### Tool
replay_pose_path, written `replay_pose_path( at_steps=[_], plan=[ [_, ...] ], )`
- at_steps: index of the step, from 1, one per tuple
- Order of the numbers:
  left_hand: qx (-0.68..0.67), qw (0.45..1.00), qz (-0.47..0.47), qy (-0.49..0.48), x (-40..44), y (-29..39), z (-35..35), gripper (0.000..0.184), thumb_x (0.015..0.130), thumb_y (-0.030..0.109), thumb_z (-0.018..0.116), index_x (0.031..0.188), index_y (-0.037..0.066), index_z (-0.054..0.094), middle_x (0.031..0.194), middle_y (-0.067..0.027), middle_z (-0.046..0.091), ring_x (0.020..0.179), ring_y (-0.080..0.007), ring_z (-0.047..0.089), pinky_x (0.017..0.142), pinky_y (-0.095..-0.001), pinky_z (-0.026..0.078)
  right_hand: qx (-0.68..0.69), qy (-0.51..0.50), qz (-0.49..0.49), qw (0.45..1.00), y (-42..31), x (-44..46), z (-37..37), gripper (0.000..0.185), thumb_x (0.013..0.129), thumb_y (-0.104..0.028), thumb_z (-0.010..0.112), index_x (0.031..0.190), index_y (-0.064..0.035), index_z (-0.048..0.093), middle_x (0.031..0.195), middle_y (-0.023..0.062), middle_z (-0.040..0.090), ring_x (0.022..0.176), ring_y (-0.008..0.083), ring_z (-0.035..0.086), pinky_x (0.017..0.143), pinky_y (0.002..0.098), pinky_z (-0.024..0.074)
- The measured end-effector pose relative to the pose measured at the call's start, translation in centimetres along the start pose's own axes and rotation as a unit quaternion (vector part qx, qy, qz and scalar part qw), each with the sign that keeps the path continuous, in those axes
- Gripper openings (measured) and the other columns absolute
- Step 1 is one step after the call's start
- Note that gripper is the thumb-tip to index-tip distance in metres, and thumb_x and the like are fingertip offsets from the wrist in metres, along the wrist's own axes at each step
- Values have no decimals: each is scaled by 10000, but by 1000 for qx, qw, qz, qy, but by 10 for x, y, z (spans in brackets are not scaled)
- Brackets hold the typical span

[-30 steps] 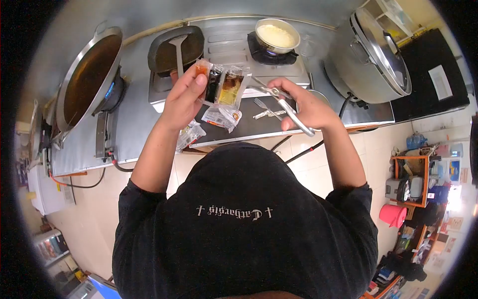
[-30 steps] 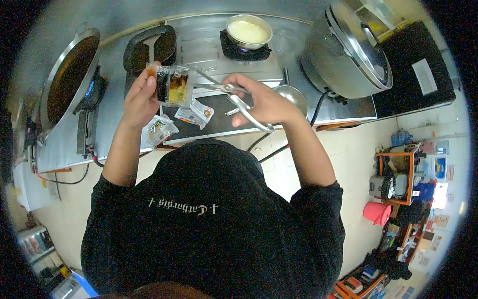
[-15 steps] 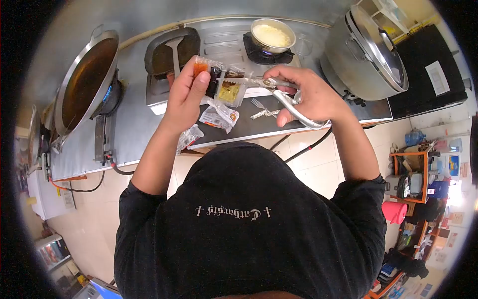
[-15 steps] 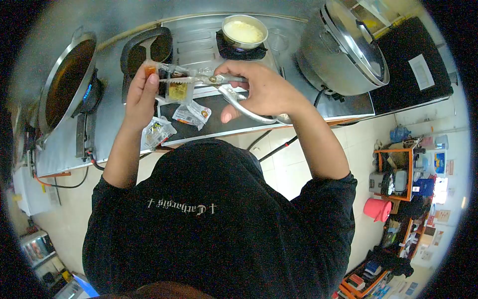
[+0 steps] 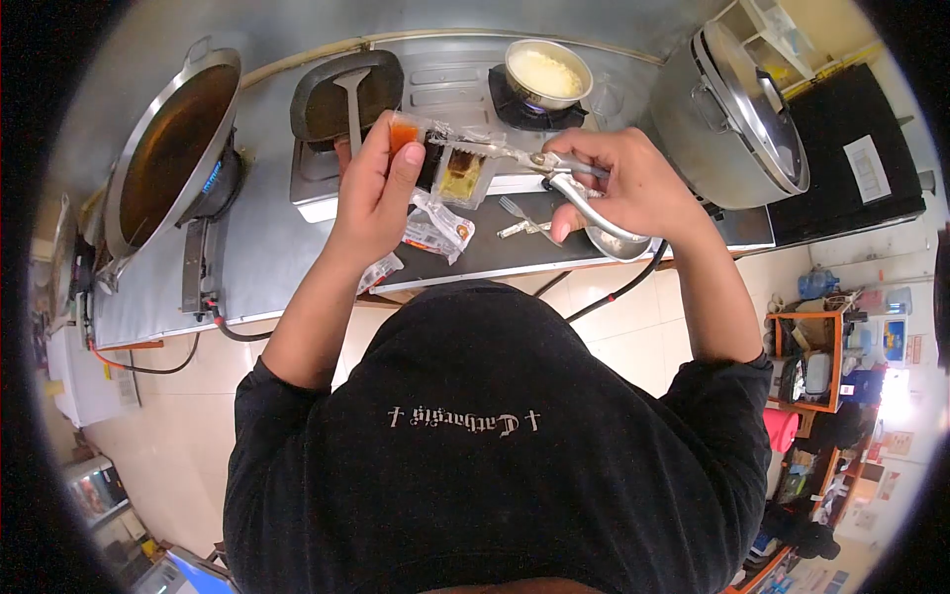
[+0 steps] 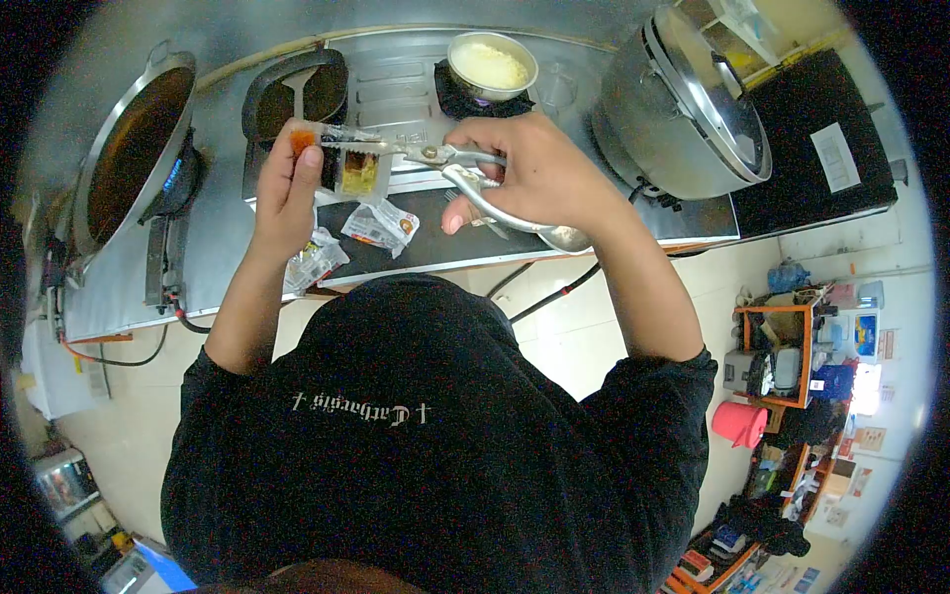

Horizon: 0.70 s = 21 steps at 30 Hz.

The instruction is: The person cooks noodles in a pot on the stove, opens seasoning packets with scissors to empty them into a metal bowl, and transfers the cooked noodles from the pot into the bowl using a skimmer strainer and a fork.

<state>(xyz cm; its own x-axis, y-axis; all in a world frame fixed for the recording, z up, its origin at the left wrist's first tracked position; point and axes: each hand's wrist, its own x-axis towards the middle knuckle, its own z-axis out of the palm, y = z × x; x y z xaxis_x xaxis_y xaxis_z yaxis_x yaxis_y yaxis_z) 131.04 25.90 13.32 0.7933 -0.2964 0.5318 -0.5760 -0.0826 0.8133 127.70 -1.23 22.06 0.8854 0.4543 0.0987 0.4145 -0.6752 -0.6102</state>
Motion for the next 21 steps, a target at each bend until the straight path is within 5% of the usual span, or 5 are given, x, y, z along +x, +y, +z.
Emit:
replay_pose_path(
  at_steps=[8,11,13,17,21],
  plan=[
    [27,1000,-12,-9,-1,4,5,291,1032,287,462,1138,20,512,884,-35,551,806,-119,490,815,-248,396,-42,5,-15,999,-8,1,-4,602,562,-419,917,932,-27,651,646,9,491,584,98,412,527,265,356],
    [-46,998,38,28,-2,2,11,345,1036,295,451,1214,3,491,947,-39,554,814,-114,519,794,-251,434,-51,21,4,998,-9,0,-6,655,559,-551,872,925,-40,686,555,77,532,523,203,541,539,319,432],
    [-147,986,-65,-36,-6,-10,8,390,1038,302,445,1271,-10,461,999,-41,547,819,-104,544,736,-250,471,-60,17,10,998,-9,0,-7,671,555,-567,867,927,-39,685,568,84,538,534,216,553,539,323,434],
    [-145,987,-68,-24,-8,-8,15,375,1034,298,452,1250,-8,460,949,-45,558,765,-94,551,663,-244,471,-54,41,-15,998,-10,1,-4,682,551,-572,866,931,-36,684,593,93,553,545,236,557,543,335,440],
    [-90,994,-47,-32,-6,-1,16,347,1029,288,459,1210,-8,466,851,-45,556,680,-99,543,628,-250,449,-75,35,-25,996,-15,1,-7,698,531,-454,918,1008,-27,641,696,79,589,611,153,482,590,286,451]
  ],
)
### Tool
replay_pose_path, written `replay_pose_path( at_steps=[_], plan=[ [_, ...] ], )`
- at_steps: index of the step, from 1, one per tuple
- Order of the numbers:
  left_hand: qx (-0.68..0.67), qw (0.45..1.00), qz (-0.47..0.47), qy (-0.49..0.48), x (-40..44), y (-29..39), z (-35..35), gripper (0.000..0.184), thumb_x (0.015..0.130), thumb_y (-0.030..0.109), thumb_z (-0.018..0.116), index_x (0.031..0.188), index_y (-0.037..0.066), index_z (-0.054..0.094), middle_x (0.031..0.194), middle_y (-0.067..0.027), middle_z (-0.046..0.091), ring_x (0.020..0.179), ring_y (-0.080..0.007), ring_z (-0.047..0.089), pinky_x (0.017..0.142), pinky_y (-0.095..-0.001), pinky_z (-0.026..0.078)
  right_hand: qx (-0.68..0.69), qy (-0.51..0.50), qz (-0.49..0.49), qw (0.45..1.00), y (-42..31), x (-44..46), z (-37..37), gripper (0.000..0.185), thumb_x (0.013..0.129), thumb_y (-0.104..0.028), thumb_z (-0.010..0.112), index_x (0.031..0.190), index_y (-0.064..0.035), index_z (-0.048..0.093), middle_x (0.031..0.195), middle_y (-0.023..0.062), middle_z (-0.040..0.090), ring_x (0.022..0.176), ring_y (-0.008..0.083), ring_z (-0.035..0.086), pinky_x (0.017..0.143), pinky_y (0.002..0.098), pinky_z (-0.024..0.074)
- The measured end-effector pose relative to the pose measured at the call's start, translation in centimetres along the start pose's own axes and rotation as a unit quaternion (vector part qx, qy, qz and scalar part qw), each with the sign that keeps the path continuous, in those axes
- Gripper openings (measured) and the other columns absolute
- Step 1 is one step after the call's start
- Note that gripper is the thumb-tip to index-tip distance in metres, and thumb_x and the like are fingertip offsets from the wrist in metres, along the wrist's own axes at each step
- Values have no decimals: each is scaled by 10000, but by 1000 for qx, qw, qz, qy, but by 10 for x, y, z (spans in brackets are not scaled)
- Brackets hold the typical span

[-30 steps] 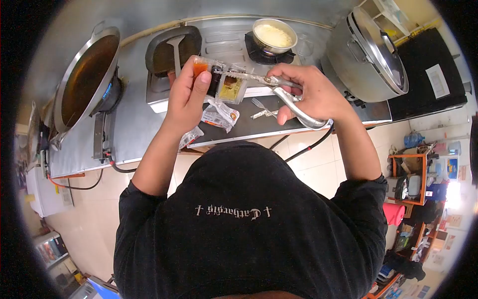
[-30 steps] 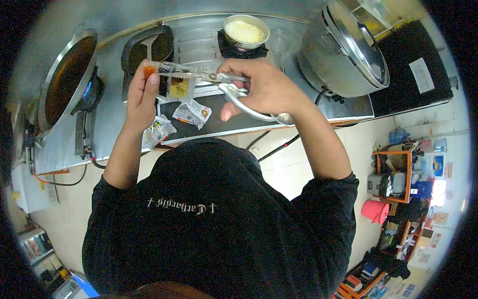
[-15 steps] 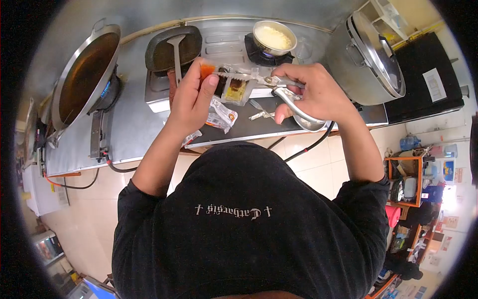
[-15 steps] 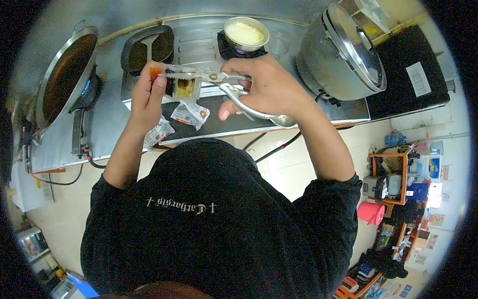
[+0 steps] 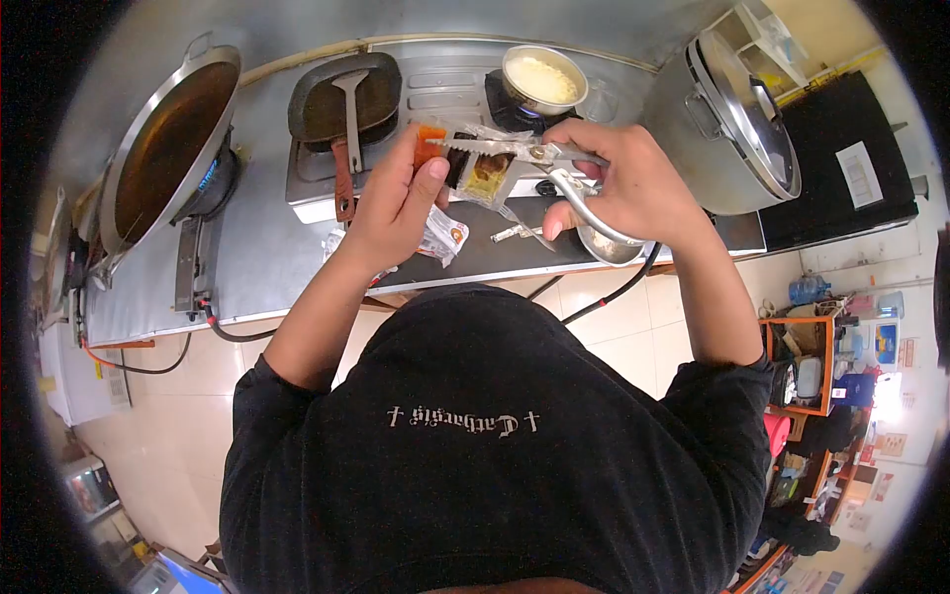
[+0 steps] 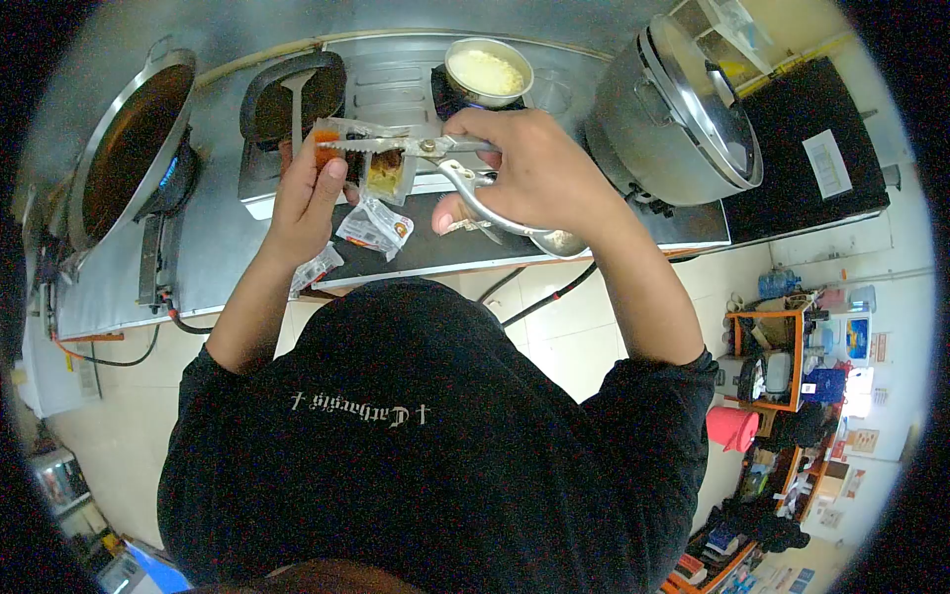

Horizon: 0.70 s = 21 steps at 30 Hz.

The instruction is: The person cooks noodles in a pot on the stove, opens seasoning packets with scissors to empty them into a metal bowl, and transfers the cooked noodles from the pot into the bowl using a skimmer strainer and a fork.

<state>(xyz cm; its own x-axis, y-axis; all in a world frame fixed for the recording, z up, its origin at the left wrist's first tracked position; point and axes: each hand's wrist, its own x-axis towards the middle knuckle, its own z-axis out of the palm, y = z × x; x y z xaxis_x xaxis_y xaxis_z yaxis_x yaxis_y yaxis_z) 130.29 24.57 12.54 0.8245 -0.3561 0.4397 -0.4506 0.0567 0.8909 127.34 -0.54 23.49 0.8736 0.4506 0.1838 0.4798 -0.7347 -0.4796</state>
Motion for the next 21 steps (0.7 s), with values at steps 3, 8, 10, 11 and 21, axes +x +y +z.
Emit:
replay_pose_path(
  at_steps=[3,8,10,11,21],
  plan=[
    [13,1000,13,6,1,1,1,339,1027,285,461,1198,-7,468,820,-49,557,662,-104,538,616,-256,442,-25,-9,33,999,0,0,-3,710,526,-457,919,1015,-25,639,719,93,607,610,173,490,600,291,459],
    [50,999,6,-16,3,1,-1,338,1022,269,464,1201,-17,465,807,-70,560,668,-135,542,627,-275,444,-35,-4,13,999,-6,0,-4,697,522,-458,920,995,-22,651,715,102,614,590,187,490,598,293,464],
    [123,989,73,-25,4,1,1,330,1020,248,464,1203,-27,462,796,-81,555,674,-155,539,635,-288,439,-13,5,-13,1000,-8,1,-2,700,516,-464,920,993,-23,658,709,103,619,583,191,493,593,295,466],
    [123,989,73,-25,4,0,2,330,1020,248,464,1203,-27,462,796,-81,555,674,-155,539,635,-288,439,-12,5,-13,1000,-8,1,-3,700,516,-464,920,993,-23,658,709,103,619,583,191,493,593,295,466],
    [114,988,86,-65,10,6,4,276,1014,214,467,1093,-40,541,830,-160,575,704,-305,554,652,-354,431,-43,11,3,999,-12,3,0,722,508,-505,905,984,-18,667,701,117,625,579,253,535,611,324,482]
  ],
)
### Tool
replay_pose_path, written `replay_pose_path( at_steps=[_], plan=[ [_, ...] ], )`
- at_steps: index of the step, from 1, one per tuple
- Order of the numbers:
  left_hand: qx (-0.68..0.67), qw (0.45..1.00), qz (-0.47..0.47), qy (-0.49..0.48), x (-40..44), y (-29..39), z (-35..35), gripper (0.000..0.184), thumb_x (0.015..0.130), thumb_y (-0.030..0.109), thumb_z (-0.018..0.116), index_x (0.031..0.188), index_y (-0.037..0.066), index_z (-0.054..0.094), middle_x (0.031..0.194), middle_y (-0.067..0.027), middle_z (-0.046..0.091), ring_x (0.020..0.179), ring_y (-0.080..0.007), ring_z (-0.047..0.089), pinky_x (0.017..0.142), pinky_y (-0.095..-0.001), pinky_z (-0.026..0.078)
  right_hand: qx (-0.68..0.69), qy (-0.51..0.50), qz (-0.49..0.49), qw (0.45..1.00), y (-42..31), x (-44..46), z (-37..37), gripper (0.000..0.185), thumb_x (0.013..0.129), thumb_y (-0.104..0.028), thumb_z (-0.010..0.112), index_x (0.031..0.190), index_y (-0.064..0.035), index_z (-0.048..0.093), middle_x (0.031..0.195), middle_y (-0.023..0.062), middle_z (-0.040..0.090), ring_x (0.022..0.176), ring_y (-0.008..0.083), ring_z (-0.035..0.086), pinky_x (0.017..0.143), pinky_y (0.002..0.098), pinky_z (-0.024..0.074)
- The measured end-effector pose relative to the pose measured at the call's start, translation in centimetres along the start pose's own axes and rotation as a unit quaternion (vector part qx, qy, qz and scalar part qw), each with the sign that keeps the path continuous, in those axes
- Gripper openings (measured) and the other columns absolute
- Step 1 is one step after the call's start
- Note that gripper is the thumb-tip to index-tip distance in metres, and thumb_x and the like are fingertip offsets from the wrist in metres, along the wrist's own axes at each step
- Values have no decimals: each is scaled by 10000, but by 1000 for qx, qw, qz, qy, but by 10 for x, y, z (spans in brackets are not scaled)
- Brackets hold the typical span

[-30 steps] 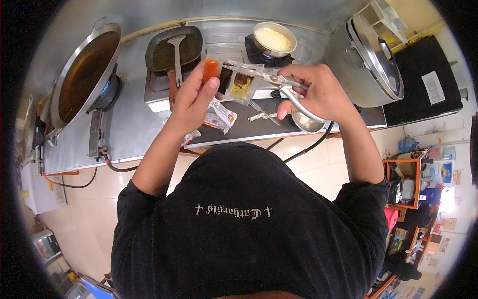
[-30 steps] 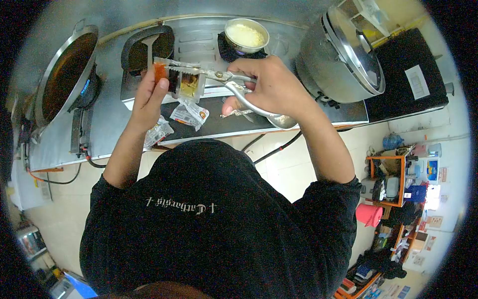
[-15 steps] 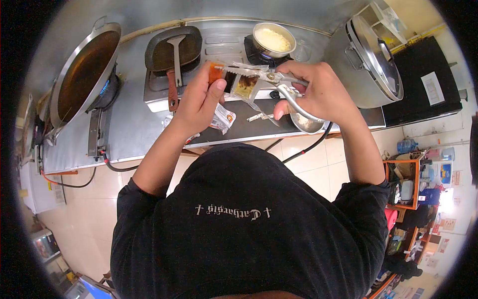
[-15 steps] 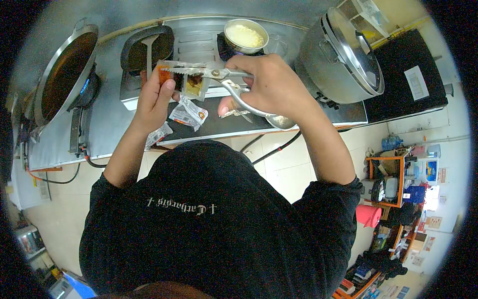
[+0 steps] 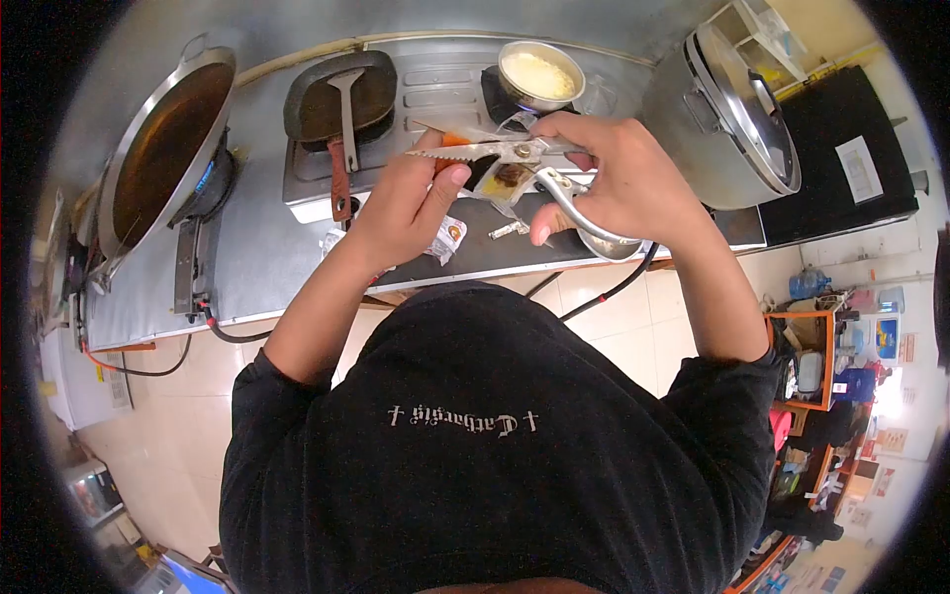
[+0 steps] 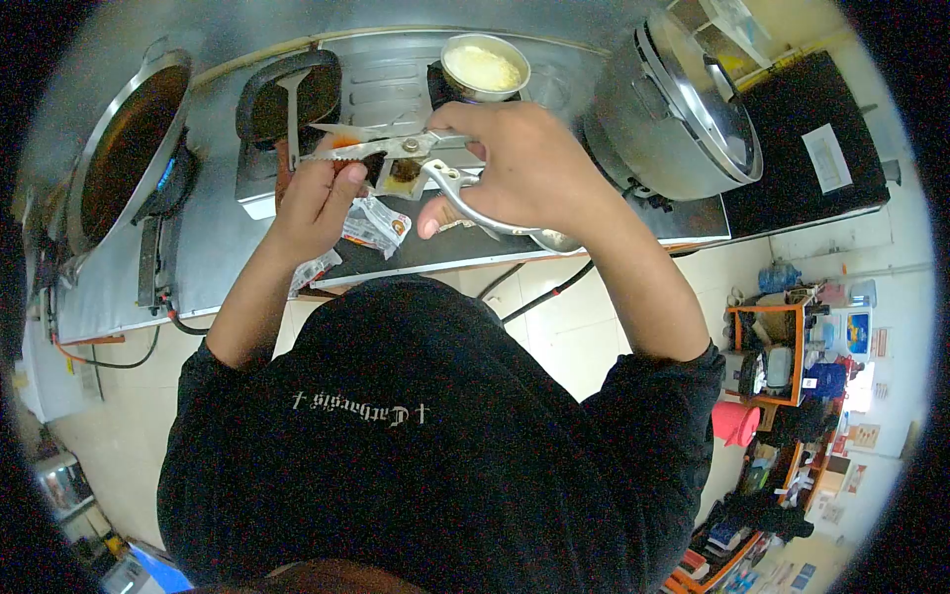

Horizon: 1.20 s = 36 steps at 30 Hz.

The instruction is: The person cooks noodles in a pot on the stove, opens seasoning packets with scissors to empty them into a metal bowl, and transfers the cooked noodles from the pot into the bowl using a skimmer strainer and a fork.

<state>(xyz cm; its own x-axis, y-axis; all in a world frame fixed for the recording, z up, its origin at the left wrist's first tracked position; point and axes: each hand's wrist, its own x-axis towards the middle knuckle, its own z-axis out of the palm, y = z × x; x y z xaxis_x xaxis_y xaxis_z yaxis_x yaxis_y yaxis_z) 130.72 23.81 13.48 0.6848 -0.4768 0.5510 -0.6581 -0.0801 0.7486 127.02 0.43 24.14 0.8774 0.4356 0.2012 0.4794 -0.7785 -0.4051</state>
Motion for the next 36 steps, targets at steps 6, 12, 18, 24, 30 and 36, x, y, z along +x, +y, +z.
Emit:
replay_pose_path(
  at_steps=[6,12,18,24,30,36],
  plan=[
    [28,999,-2,24,-2,-8,5,279,1013,246,481,999,-27,540,793,-148,581,696,-290,562,650,-365,434,-21,-1,16,1000,2,-2,-2,701,514,-510,903,962,-19,681,717,131,639,583,267,560,598,329,480],
    [-22,999,-43,4,-2,-12,9,274,1012,254,486,959,-14,509,760,-122,579,667,-231,599,632,-342,454,-62,29,-7,998,10,-5,1,698,515,-599,851,918,-46,712,655,144,630,597,326,601,592,374,494],
    [-88,994,-56,-15,0,-12,13,232,1012,221,473,1023,-11,470,802,-107,575,688,-179,633,623,-299,472,-45,-15,31,998,5,-5,-8,687,552,-549,863,993,-49,695,684,112,633,661,258,626,639,358,499],
    [-172,982,-73,-5,-20,-40,10,217,1020,177,447,1154,6,448,832,-49,526,715,-102,593,676,-256,485,160,-80,163,970,91,-15,26,735,669,-365,881,1249,-33,575,1038,48,636,988,133,564,886,305,461],
    [-179,980,-84,37,-46,-69,6,220,1030,162,421,1190,15,447,923,-38,468,750,-90,523,726,-250,494,99,-52,204,973,197,-91,219,570,736,-339,770,1225,-86,621,1024,199,690,901,359,680,821,421,535],
    [-177,977,-117,-20,-39,-77,56,220,1026,150,410,1196,15,449,934,-45,484,766,-91,544,741,-250,496,88,32,233,968,185,-114,292,536,784,-168,695,1278,-34,538,1106,217,648,1035,349,635,878,414,513]
  ],
)
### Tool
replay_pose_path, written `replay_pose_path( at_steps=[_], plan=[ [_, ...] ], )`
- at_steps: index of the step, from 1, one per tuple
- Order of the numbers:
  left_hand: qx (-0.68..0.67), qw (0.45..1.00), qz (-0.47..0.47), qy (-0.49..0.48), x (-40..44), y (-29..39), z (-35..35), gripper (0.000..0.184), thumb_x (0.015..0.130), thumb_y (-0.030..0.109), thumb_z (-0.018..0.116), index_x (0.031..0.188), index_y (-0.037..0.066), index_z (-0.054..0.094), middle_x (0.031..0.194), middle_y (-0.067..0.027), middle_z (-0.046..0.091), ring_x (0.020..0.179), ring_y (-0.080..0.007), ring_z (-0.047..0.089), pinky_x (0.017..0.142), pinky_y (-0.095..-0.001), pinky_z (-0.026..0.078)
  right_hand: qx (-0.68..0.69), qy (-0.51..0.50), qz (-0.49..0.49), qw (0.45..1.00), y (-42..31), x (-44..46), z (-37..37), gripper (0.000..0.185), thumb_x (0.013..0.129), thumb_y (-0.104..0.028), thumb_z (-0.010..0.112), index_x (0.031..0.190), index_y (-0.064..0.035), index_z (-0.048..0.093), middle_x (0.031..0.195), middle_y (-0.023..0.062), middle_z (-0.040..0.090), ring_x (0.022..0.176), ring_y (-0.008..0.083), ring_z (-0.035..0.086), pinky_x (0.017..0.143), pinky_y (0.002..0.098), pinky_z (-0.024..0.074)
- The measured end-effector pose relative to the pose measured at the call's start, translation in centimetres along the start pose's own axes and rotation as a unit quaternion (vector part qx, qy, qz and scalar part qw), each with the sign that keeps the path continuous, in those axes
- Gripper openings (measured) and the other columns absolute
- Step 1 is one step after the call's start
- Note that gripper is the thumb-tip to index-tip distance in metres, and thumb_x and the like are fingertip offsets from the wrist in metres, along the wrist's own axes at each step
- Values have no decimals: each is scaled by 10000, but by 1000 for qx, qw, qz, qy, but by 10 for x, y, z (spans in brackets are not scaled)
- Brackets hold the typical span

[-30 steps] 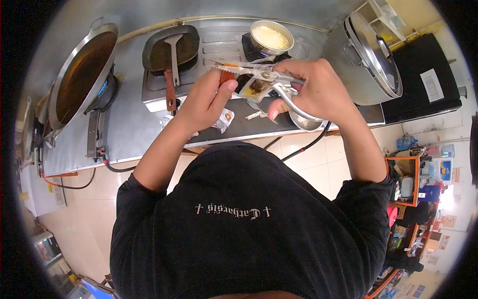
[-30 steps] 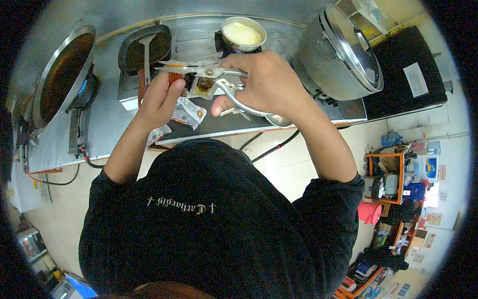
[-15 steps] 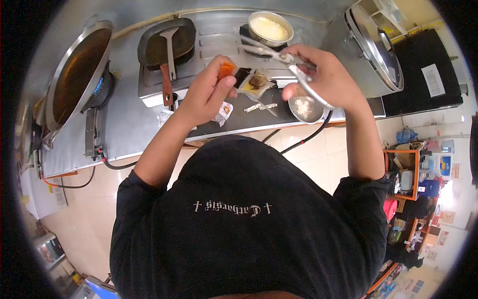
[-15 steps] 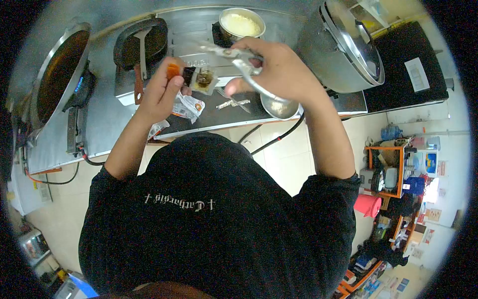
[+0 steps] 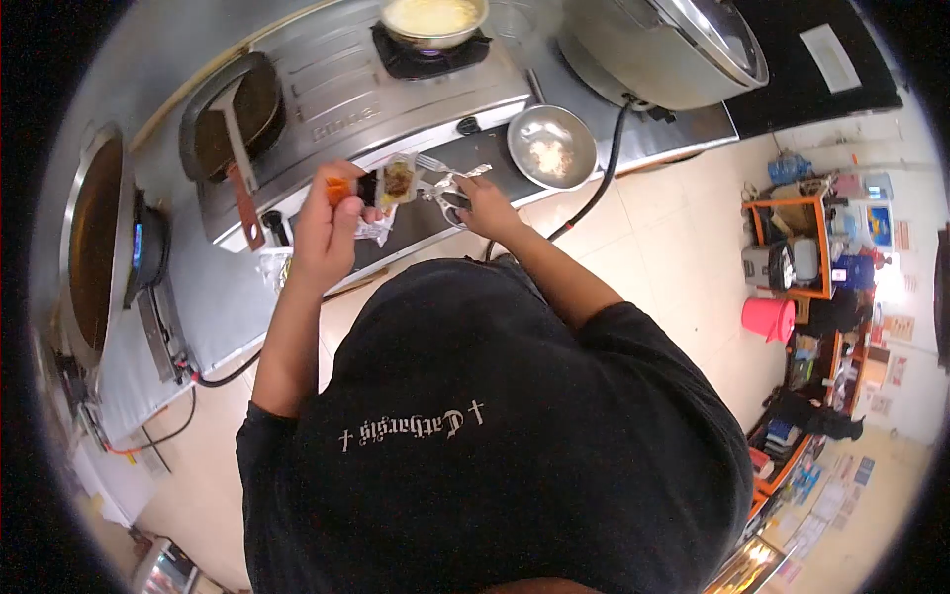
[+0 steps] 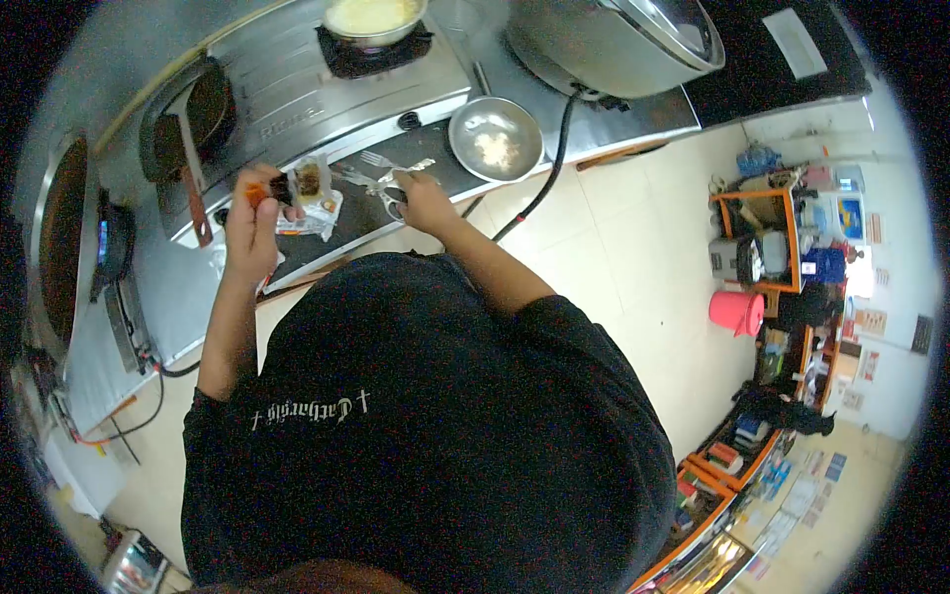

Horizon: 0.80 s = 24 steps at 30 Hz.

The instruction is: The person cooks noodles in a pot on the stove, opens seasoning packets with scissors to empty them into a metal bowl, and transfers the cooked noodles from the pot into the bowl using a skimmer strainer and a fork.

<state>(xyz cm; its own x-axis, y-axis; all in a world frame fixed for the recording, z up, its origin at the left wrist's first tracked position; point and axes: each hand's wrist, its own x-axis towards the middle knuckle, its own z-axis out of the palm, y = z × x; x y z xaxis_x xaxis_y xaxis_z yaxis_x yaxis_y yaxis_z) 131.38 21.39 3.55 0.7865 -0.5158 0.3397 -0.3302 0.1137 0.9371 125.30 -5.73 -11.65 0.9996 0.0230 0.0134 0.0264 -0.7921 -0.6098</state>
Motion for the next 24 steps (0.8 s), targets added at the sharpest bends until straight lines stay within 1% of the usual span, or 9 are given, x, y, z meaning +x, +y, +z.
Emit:
replay_pose_path(
  at_steps=[2,3,5,6,9,12,15,18,24],
  plan=[
    [-24,997,-46,-52,10,-10,27,220,1021,131,410,1203,15,449,949,-58,522,775,-103,570,737,-251,497,-9,39,-27,999,3,-11,-10,550,799,-133,674,1311,-23,504,1164,211,633,1089,334,620,901,410,506],
    [-34,996,-56,-55,17,-16,47,224,1018,120,421,1209,6,445,944,-59,549,763,-105,581,720,-252,491,223,-38,8,974,10,-17,-18,565,806,-92,643,1338,-16,471,1217,194,609,1137,317,596,929,413,490],
    [-23,990,-91,-106,31,-36,82,237,1022,139,432,1214,0,448,928,-44,547,756,-105,582,704,-257,485,544,-111,21,832,17,-35,-44,610,825,-20,551,1412,-30,384,1328,158,543,1231,265,542,978,401,457],
    [-26,989,-95,-111,38,-49,103,237,1022,139,432,1214,0,448,928,-44,547,756,-105,582,704,-257,485,546,-107,26,830,23,-44,-56,610,825,-20,551,1412,-30,384,1328,158,543,1231,265,542,978,401,457],
    [23,989,-82,-124,58,-107,165,251,1025,157,448,1228,9,455,934,-32,546,747,-105,577,696,-259,478,756,-42,86,648,39,-66,-93,448,902,-63,518,1344,-34,448,1266,172,578,1153,234,578,949,337,465],
    [-87,979,-150,-108,70,-165,226,267,1023,187,480,1232,23,473,938,-25,551,734,-106,566,694,-254,488,758,29,187,624,79,-68,-112,297,954,-138,549,1220,-11,517,1134,139,644,1033,199,622,902,312,484],
    [-298,874,-382,-28,84,-186,274,255,987,189,568,1176,30,509,949,-29,570,747,-113,578,730,-291,560,694,48,274,665,135,-56,-121,199,925,-145,645,1055,-5,591,948,88,673,859,164,645,791,281,518],
    [-256,857,-448,5,99,-184,304,233,957,129,608,1147,25,522,953,-44,573,753,-127,591,745,-314,575,593,86,349,721,178,-38,-127,168,838,-85,726,930,25,638,823,72,663,684,155,633,601,289,522],
    [-227,834,-497,76,107,-187,320,215,909,52,645,1091,-50,592,969,-110,642,875,-190,662,798,-324,594,490,7,324,809,221,-14,-131,135,818,-53,717,849,34,619,753,85,645,631,158,627,592,271,529]
  ],
)
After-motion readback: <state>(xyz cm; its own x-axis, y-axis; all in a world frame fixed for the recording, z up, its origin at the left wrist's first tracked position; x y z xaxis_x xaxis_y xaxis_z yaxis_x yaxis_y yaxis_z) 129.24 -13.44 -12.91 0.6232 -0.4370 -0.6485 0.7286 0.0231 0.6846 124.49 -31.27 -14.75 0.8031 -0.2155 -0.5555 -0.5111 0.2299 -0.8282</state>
